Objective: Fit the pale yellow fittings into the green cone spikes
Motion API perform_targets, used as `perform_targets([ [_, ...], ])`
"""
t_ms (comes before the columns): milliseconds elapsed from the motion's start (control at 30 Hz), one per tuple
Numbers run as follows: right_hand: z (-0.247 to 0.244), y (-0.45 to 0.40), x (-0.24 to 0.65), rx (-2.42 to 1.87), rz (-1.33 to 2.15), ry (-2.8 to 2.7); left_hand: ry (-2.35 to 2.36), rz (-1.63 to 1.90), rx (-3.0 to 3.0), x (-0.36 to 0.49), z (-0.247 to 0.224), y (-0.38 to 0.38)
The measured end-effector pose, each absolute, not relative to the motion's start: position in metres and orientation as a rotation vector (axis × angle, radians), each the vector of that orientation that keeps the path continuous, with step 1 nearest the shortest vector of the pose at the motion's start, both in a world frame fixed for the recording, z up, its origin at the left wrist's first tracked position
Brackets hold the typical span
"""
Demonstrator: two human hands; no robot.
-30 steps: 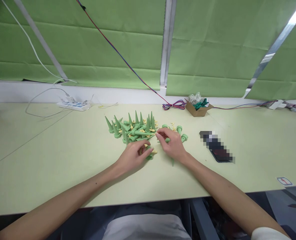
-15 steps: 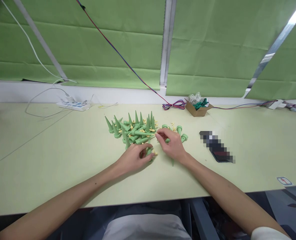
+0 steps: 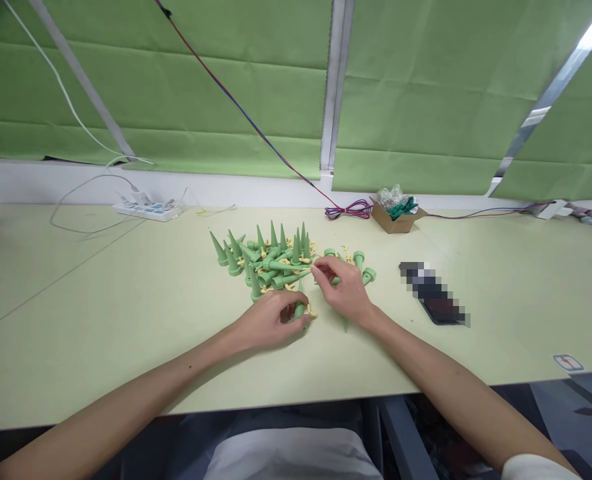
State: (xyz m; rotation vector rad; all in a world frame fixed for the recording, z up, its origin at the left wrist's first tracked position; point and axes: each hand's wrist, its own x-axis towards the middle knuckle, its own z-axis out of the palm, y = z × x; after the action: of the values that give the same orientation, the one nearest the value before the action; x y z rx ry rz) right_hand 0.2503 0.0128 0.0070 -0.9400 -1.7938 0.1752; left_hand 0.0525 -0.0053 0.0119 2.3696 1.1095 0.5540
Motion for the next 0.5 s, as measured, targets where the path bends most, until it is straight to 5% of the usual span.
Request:
perform_targets([
  [500,0.0093,0.0118,0.2504,-0.954,0.219,-1.767,1.079,0.857,2.333,0.0508,0.0064,-0.0038],
])
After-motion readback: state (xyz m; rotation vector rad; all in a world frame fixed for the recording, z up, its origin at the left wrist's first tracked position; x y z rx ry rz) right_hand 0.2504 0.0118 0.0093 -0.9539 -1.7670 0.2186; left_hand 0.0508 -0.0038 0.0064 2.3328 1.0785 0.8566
